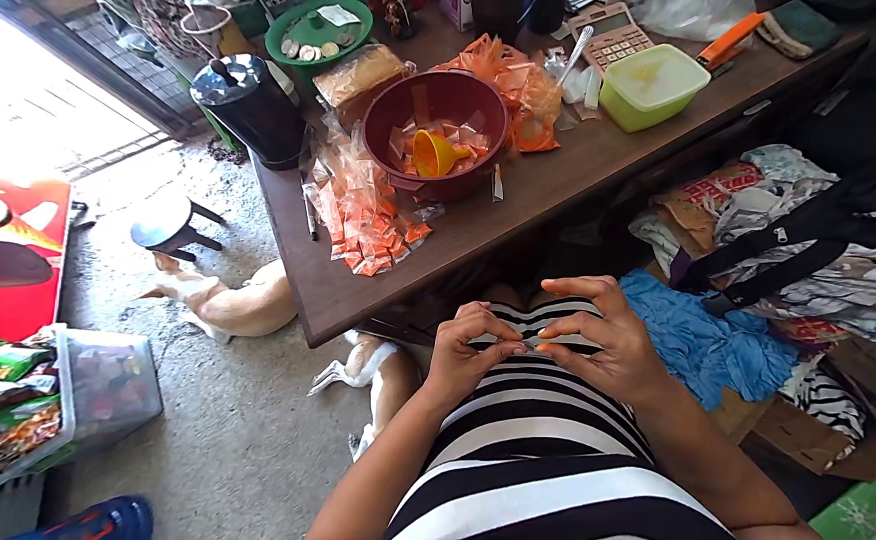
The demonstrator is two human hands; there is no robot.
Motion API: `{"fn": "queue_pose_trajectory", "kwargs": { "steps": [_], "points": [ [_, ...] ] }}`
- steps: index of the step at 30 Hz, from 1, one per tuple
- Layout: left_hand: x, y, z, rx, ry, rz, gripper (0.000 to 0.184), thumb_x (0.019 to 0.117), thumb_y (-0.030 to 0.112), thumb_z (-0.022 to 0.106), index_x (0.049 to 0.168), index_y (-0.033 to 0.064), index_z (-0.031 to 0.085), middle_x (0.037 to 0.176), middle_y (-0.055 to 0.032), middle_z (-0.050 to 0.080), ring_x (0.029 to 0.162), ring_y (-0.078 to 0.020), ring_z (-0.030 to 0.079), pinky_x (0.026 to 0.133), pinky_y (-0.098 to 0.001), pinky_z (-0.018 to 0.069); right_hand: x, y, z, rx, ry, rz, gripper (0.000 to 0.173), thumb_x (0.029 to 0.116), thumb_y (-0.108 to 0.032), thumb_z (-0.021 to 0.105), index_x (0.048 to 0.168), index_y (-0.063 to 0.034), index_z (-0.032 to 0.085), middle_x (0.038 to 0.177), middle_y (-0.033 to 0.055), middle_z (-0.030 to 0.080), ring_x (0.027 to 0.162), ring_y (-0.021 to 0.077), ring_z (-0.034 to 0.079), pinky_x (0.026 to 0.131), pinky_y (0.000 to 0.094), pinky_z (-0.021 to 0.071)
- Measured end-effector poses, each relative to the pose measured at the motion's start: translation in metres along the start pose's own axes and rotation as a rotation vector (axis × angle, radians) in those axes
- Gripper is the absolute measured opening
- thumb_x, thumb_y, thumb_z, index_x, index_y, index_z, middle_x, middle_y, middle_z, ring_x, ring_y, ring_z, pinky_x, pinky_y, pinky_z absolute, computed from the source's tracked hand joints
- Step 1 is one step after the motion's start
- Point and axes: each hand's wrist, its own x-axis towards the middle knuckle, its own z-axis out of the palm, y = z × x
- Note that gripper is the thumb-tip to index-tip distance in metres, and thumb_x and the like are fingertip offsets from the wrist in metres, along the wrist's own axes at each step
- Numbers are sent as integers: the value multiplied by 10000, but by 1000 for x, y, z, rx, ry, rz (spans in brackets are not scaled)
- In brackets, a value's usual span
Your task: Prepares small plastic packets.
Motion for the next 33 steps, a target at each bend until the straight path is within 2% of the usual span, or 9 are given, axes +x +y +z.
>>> {"fn": "queue_pose_trajectory", "kwargs": {
  "steps": [13, 15, 17, 18, 20, 22, 26, 30, 33],
  "points": [
    [-1, 0, 1, 8, 5, 27, 142, 918, 216, 779, 894, 82, 735, 841, 16, 736, 893, -56, 692, 1091, -363, 449, 8, -7, 3, -98, -131, 16, 183, 991, -307, 648, 946, -184, 776, 1296, 28, 685, 1214, 162, 579, 1054, 415, 390],
    [-1, 2, 2, 23, 26, 7, 199, 916, 268, 783, 980, 85, 740, 928, 13, 753, 957, -66, 694, 1089, -368, 457, 8, -7, 5, -103, -127, 20, 192, 992, -290, 635, 916, -154, 748, 1292, 39, 688, 1210, 164, 586, 1048, 403, 396],
    [-3, 5, 4, 65, 98, -36, 366, 899, 383, 786, 1142, 117, 720, 1125, 10, 727, 1114, -100, 656, 1067, -363, 491, 7, -8, 6, -104, -118, 45, 190, 988, -278, 627, 912, -139, 733, 1288, 43, 686, 1196, 157, 591, 1037, 393, 406],
    [-5, 7, 6, 98, 153, -46, 386, 898, 425, 777, 1150, 141, 708, 1165, 18, 688, 1146, -102, 628, 1032, -333, 512, 7, -8, 8, -100, -107, 65, 192, 989, -276, 624, 915, -135, 731, 1288, 48, 686, 1188, 156, 597, 1029, 390, 416],
    [-5, 12, 8, 196, 241, -32, 271, 925, 456, 736, 1025, 207, 694, 1081, 72, 605, 1081, -32, 577, 952, -224, 497, 5, -8, 13, -68, -77, 117, 188, 981, -269, 628, 914, -125, 728, 1281, 61, 684, 1163, 158, 604, 1002, 381, 432],
    [-5, 16, 8, 255, 236, -16, 251, 932, 464, 726, 897, 215, 722, 957, 69, 601, 989, -34, 548, 921, -241, 427, 3, -9, 19, -28, -49, 167, 186, 970, -274, 643, 908, -122, 732, 1270, 68, 684, 1156, 156, 608, 993, 373, 446],
    [-7, 17, 10, 210, 199, -139, 201, 877, 415, 790, 891, 216, 768, 935, 72, 639, 980, -37, 574, 931, -262, 445, 1, -10, 27, 20, -34, 208, 171, 964, -280, 671, 919, -131, 742, 1266, 49, 684, 1168, 136, 602, 1002, 360, 448],
    [-7, 17, 10, 31, 186, -199, 101, 906, 233, 780, 914, 133, 778, 958, 45, 643, 970, -19, 598, 874, -191, 509, 1, -9, 25, 66, -23, 271, 152, 947, -267, 700, 924, -137, 776, 1260, 33, 687, 1161, 123, 592, 1009, 336, 446],
    [-7, 15, 10, -50, 173, -228, 102, 905, 208, 765, 893, 107, 754, 959, 41, 634, 975, -16, 598, 867, -190, 516, 0, -9, 26, 95, -35, 294, 154, 944, -264, 701, 920, -133, 777, 1257, 40, 686, 1174, 117, 588, 1021, 314, 451]
  ]
}}
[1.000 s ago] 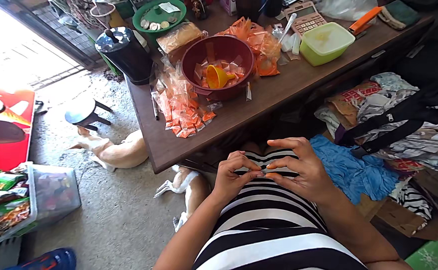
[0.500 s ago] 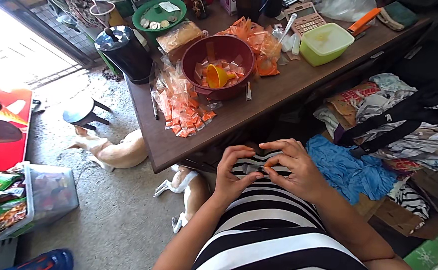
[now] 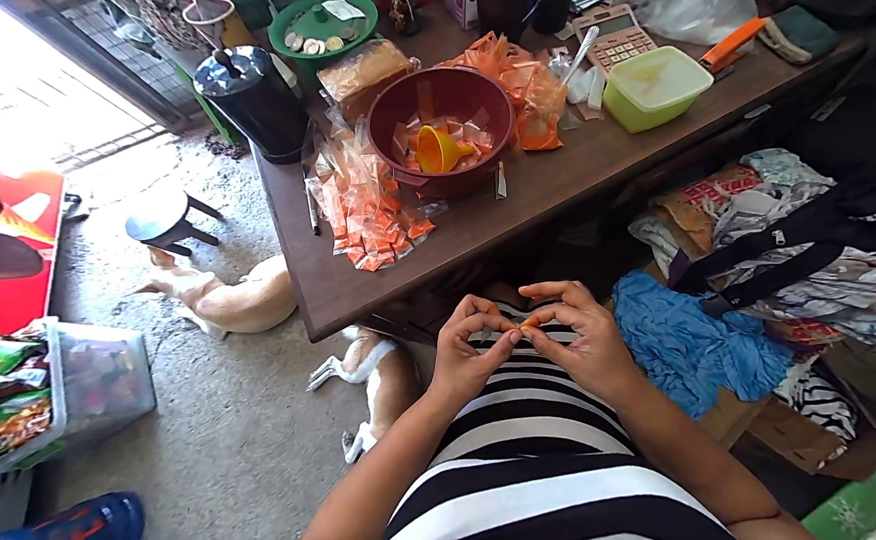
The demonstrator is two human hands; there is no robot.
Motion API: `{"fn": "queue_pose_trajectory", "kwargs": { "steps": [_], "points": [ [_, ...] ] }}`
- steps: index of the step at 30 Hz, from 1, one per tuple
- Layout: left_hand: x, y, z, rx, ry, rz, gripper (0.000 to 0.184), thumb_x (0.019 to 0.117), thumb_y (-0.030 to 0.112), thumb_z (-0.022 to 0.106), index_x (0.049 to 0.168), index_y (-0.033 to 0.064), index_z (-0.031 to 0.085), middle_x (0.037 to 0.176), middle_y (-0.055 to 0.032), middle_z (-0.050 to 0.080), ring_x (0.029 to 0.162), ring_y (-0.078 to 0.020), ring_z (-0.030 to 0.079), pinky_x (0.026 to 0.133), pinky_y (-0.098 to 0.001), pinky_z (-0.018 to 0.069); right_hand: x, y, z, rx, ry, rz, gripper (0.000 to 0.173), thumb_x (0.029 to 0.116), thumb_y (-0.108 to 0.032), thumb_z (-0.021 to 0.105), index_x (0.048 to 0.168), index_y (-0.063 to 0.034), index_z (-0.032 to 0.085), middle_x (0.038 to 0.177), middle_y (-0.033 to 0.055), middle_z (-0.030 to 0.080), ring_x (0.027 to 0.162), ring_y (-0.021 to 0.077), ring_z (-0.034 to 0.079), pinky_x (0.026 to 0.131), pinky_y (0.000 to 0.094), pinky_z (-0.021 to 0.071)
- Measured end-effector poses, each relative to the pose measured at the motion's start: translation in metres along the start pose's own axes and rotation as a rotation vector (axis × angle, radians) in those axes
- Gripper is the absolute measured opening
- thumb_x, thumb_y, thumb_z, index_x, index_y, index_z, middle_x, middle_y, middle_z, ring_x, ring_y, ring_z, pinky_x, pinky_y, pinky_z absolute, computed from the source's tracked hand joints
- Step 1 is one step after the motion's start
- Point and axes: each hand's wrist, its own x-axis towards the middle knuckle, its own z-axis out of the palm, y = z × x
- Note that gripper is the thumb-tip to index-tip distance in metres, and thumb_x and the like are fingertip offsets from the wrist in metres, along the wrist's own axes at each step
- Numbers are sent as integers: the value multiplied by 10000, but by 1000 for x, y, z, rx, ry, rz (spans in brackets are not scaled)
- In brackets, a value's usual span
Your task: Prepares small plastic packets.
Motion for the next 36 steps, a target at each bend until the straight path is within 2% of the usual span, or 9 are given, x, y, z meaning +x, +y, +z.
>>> {"fn": "queue_pose_trajectory", "kwargs": {
  "steps": [4, 7, 12, 14, 16, 18, 24, 29, 36],
  "points": [
    [0, 1, 5, 106, 53, 23, 87, 845, 189, 761, 836, 105, 737, 945, 41, 618, 964, 1, 585, 860, -167, 502, -2, 2, 8, -295, 79, -149, 159, 942, -260, 668, 875, -140, 748, 1225, 43, 715, 1132, 182, 622, 989, 400, 423],
    [-1, 3, 8, 298, 100, 71, 109, 826, 236, 752, 821, 128, 740, 925, 23, 633, 972, -47, 567, 894, -234, 440, -1, 0, 12, -576, 167, -239, 158, 935, -255, 668, 847, -142, 734, 1175, 33, 738, 1084, 220, 646, 980, 444, 409],
    [-2, -2, 7, 351, 76, 117, 110, 845, 231, 738, 824, 125, 721, 917, -3, 621, 970, -86, 577, 890, -250, 454, 0, -2, 11, -611, 154, -235, 157, 940, -246, 663, 845, -142, 731, 1190, 27, 734, 1096, 216, 644, 991, 440, 404],
    [-2, -6, 3, 264, 10, 108, 137, 915, 229, 693, 906, 93, 703, 1020, -41, 646, 1077, -123, 608, 963, -288, 497, 1, 1, 8, -539, 111, -207, 169, 951, -252, 655, 859, -142, 744, 1211, 30, 726, 1123, 219, 635, 995, 446, 410],
    [0, -11, -4, 131, -99, 92, 220, 990, 189, 593, 1122, 24, 657, 1206, -112, 640, 1216, -205, 598, 1053, -382, 501, 1, 6, 5, -479, 91, -182, 177, 958, -261, 653, 873, -147, 758, 1228, 29, 721, 1146, 215, 628, 997, 452, 414],
    [3, -13, -7, 47, -182, 70, 327, 976, 72, 534, 1277, -47, 578, 1276, -164, 643, 1246, -251, 607, 1079, -440, 493, 2, 7, 2, -440, 68, -166, 188, 969, -271, 645, 892, -145, 762, 1245, 35, 710, 1163, 215, 616, 1006, 462, 408],
    [10, -13, -4, -31, -130, 41, 314, 953, 16, 676, 1253, -58, 620, 1034, -58, 739, 979, -121, 704, 945, -336, 571, 4, 5, -3, -380, 35, -166, 222, 992, -289, 626, 926, -145, 782, 1273, 39, 700, 1186, 211, 606, 1030, 468, 400],
    [13, -12, -5, -111, -64, 14, 327, 938, 4, 690, 1258, -11, 626, 1001, -18, 751, 966, -113, 716, 985, -362, 562, 8, 8, -10, -280, 42, -241, 192, 1005, -256, 604, 1060, -148, 753, 1318, 74, 665, 1183, 198, 600, 1006, 411, 445],
    [14, -14, -5, -146, -64, 4, 358, 921, -7, 708, 1268, -16, 620, 1000, -15, 750, 968, -112, 714, 973, -343, 564, 20, 10, -8, -423, -60, -390, 113, 977, -210, 647, 998, -175, 752, 1352, 78, 647, 1175, 214, 607, 1011, 402, 447]
  ]
}}
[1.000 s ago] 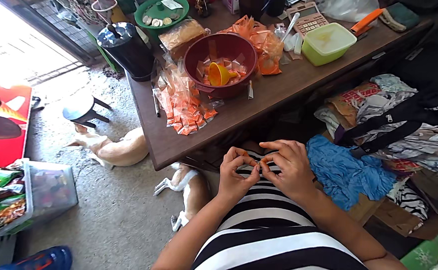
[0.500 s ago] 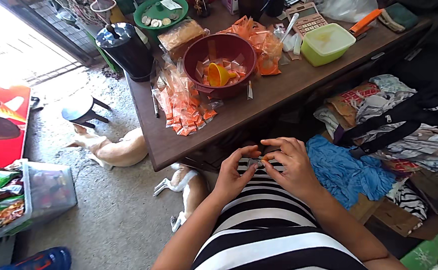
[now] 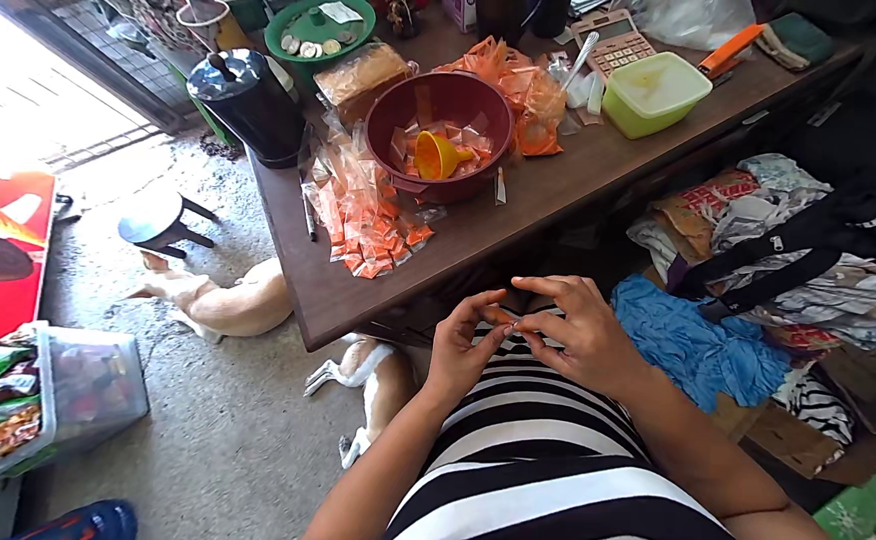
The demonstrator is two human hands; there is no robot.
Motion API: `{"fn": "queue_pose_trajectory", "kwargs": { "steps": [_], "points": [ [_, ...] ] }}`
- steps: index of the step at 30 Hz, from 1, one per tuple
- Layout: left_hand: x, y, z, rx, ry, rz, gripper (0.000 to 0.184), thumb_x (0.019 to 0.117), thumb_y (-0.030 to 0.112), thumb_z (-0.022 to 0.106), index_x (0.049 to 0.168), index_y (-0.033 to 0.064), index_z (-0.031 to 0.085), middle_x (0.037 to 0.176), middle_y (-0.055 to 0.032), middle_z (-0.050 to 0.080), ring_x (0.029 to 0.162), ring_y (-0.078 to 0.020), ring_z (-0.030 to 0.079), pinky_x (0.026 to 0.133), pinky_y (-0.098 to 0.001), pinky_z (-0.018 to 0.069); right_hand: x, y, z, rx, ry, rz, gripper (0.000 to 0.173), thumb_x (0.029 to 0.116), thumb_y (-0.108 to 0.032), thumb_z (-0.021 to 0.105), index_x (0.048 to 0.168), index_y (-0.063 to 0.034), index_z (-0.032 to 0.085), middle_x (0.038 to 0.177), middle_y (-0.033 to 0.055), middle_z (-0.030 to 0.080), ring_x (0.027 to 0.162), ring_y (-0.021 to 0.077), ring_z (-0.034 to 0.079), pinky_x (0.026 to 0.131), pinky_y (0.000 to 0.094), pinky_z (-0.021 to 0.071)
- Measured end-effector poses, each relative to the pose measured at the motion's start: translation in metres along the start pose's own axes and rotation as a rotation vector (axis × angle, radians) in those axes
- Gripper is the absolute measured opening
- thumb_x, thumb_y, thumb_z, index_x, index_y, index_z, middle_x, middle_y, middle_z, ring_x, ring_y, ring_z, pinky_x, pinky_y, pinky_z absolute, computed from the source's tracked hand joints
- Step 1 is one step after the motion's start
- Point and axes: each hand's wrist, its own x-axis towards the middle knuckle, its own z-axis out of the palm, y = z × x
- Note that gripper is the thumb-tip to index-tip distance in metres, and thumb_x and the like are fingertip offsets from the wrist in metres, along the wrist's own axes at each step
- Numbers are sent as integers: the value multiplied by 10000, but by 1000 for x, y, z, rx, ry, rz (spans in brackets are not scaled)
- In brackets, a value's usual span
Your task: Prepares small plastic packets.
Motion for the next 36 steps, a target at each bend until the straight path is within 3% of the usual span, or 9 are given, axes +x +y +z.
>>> {"fn": "queue_pose_trajectory", "kwargs": {
  "steps": [10, 16, 20, 23, 25, 27, 30, 32, 36],
  "points": [
    [4, -1, -5, -46, 28, -8, 367, 920, -1, 714, 1273, -8, 614, 1001, 1, 753, 960, -106, 719, 973, -350, 569, 16, 2, 1, -46, -61, -43, 98, 941, -178, 632, 887, -140, 705, 1316, 73, 672, 1191, 222, 609, 1020, 409, 432],
    [9, 1, -14, -176, 58, 4, 372, 934, 39, 719, 1292, 40, 620, 1015, 11, 760, 956, -103, 726, 957, -337, 582, 33, 7, -11, 184, -12, -19, 131, 981, -247, 628, 1022, -158, 714, 1349, 57, 639, 1239, 173, 577, 1052, 398, 446],
    [15, 8, -25, -212, 113, 20, 385, 931, 80, 736, 1299, 73, 625, 1010, 27, 761, 950, -104, 732, 955, -343, 590, 74, 19, -28, 204, 110, -12, 172, 983, -226, 650, 980, -69, 722, 1298, 112, 653, 1212, 181, 604, 1010, 342, 511],
    [20, 14, -33, -228, 161, 41, 376, 928, 69, 735, 1288, 74, 630, 1004, 22, 760, 939, -109, 733, 949, -342, 594, 124, 36, -29, 111, 48, 15, 314, 968, -228, 646, 1162, 17, 681, 1296, 185, 644, 1175, 257, 634, 969, 392, 545],
    [23, 16, -38, -250, 197, 56, 372, 923, 57, 738, 1280, 61, 633, 1001, 1, 764, 930, -120, 736, 930, -340, 601, 162, 52, -16, 93, -39, 78, 465, 958, -225, 674, 1344, 17, 581, 1301, 190, 636, 1126, 287, 645, 930, 437, 551],
    [27, 20, -42, -270, 245, 64, 362, 914, 37, 741, 1259, 38, 635, 992, -24, 763, 908, -127, 735, 878, -321, 612, 200, 67, 3, 71, -170, 173, 563, 947, -239, 712, 1424, -7, 523, 1297, 201, 630, 1105, 331, 647, 947, 502, 534],
    [31, 26, -49, -266, 323, 76, 332, 910, -2, 728, 1230, 9, 643, 977, -54, 760, 884, -135, 730, 853, -312, 611, 242, 78, 36, -14, -314, 380, 490, 984, -313, 690, 1359, -22, 571, 1122, 192, 696, 972, 351, 700, 866, 560, 556],
    [34, 30, -54, -252, 365, 90, 330, 907, -23, 718, 1227, -2, 643, 978, -61, 761, 881, -139, 732, 857, -309, 610, 256, 77, 51, -85, -378, 477, 428, 993, -323, 676, 1295, -28, 609, 1060, 210, 694, 977, 389, 689, 847, 602, 539],
    [41, 34, -61, -228, 434, 92, 331, 887, -57, 715, 1209, -11, 651, 952, -64, 759, 867, -135, 732, 844, -305, 611, 262, 70, 58, -178, -405, 541, 244, 998, -162, 612, 1184, -30, 696, 1048, 206, 712, 996, 395, 691, 845, 606, 534]
  ]
}}
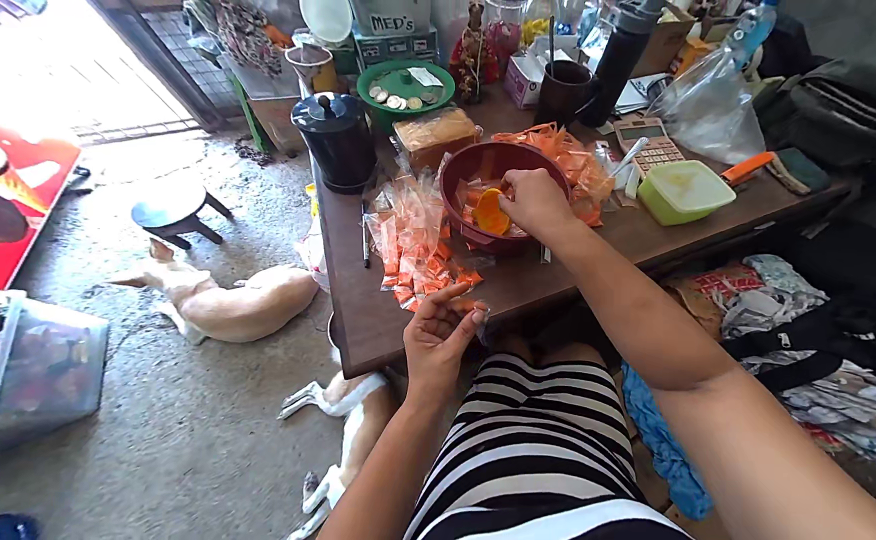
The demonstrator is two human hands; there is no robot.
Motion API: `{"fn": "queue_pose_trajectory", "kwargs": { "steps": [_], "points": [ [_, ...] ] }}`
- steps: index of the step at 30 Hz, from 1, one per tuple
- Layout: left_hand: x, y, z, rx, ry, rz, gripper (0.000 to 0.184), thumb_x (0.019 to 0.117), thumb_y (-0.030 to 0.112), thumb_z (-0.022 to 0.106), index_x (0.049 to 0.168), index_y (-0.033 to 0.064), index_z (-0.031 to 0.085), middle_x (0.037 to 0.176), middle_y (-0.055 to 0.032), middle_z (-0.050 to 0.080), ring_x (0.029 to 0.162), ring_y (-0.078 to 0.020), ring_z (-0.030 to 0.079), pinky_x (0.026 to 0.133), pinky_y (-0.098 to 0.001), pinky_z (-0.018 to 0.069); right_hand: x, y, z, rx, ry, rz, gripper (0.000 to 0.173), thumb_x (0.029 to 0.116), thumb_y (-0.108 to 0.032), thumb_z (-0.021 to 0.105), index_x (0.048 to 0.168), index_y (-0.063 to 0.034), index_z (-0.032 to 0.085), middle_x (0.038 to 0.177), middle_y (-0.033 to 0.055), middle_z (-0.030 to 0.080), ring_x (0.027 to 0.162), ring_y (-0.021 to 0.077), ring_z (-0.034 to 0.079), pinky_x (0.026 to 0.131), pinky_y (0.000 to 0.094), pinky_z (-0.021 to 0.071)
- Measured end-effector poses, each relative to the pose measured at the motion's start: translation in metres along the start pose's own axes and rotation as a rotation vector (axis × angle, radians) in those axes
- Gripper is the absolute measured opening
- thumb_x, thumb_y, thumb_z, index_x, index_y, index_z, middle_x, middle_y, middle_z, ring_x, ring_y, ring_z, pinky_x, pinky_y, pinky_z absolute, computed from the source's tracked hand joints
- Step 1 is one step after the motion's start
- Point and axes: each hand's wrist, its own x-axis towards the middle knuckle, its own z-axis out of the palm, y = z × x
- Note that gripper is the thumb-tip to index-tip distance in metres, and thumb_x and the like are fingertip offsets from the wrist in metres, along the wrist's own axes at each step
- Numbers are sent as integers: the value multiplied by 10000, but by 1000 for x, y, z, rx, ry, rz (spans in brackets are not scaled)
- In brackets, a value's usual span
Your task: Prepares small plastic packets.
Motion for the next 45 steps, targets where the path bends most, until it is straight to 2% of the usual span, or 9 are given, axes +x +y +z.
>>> {"fn": "queue_pose_trajectory", "kwargs": {
  "steps": [8, 11, 13, 16, 17, 19, 23, 29, 45],
  "points": [
    [14, -6, 3, -45, 29, -31, 368, 868, -76, 728, 1221, 12, 672, 947, -62, 749, 851, -142, 728, 838, -316, 616, -9, 5, 0, -86, 48, -1, 265, 993, -118, 583, 1205, 3, 684, 1082, 233, 707, 1052, 423, 683, 872, 613, 533],
    [14, -6, 4, -62, 39, -28, 368, 871, -81, 725, 1222, 10, 669, 955, -66, 754, 857, -141, 730, 843, -319, 615, -17, 6, -20, 33, 198, -94, 269, 989, -119, 572, 1191, 3, 701, 990, 215, 722, 946, 388, 705, 854, 595, 541],
    [15, -6, 2, -60, 50, -32, 367, 871, -87, 720, 1221, 9, 668, 955, -61, 755, 853, -137, 730, 839, -317, 616, -31, 3, -41, 169, 285, -166, 277, 998, -124, 563, 1202, -1, 706, 903, 166, 713, 799, 294, 689, 767, 506, 554],
    [16, -4, 2, -61, 63, -37, 378, 866, -95, 719, 1226, 8, 663, 953, -62, 752, 846, -138, 727, 835, -318, 615, -60, 2, -67, 420, 307, -196, 276, 1024, -163, 580, 1258, -67, 689, 840, 27, 680, 624, 85, 618, 581, 280, 545],
    [16, -4, 2, -64, 66, -37, 379, 864, -96, 721, 1223, 9, 664, 954, -61, 751, 845, -136, 725, 834, -316, 614, -71, 2, -71, 510, 301, -226, 271, 1024, -158, 587, 1262, -68, 682, 828, -8, 669, 595, 35, 600, 542, 219, 531],
    [16, -3, 1, -67, 64, -40, 379, 868, -94, 718, 1225, 19, 662, 962, -53, 754, 859, -130, 728, 841, -313, 613, -91, 1, -74, 687, 260, -314, 260, 1009, -104, 592, 1251, -41, 664, 831, -44, 670, 575, -10, 587, 498, 160, 511],
    [15, 0, 3, -75, 60, -41, 380, 870, -83, 721, 1229, 26, 664, 956, -46, 753, 856, -123, 724, 838, -298, 609, -119, 0, -64, 926, 142, -390, 253, 993, -47, 576, 1228, -19, 667, 809, -52, 686, 549, -4, 579, 463, 151, 499],
    [13, 4, 2, -85, 51, -24, 382, 866, -72, 739, 1229, 28, 673, 959, -57, 754, 850, -123, 722, 822, -287, 608, -137, 3, -51, 1057, 52, -384, 250, 1012, -46, 566, 1230, -31, 688, 799, -8, 685, 513, 2, 558, 430, 136, 475],
    [9, 6, 4, -62, 58, -48, 391, 860, -81, 737, 1229, 24, 665, 950, -46, 762, 846, -117, 730, 825, -286, 611, -141, 8, -43, 1066, 83, -366, 250, 999, -19, 576, 1225, -14, 684, 773, -5, 671, 507, 6, 557, 438, 136, 483]
  ]
}}
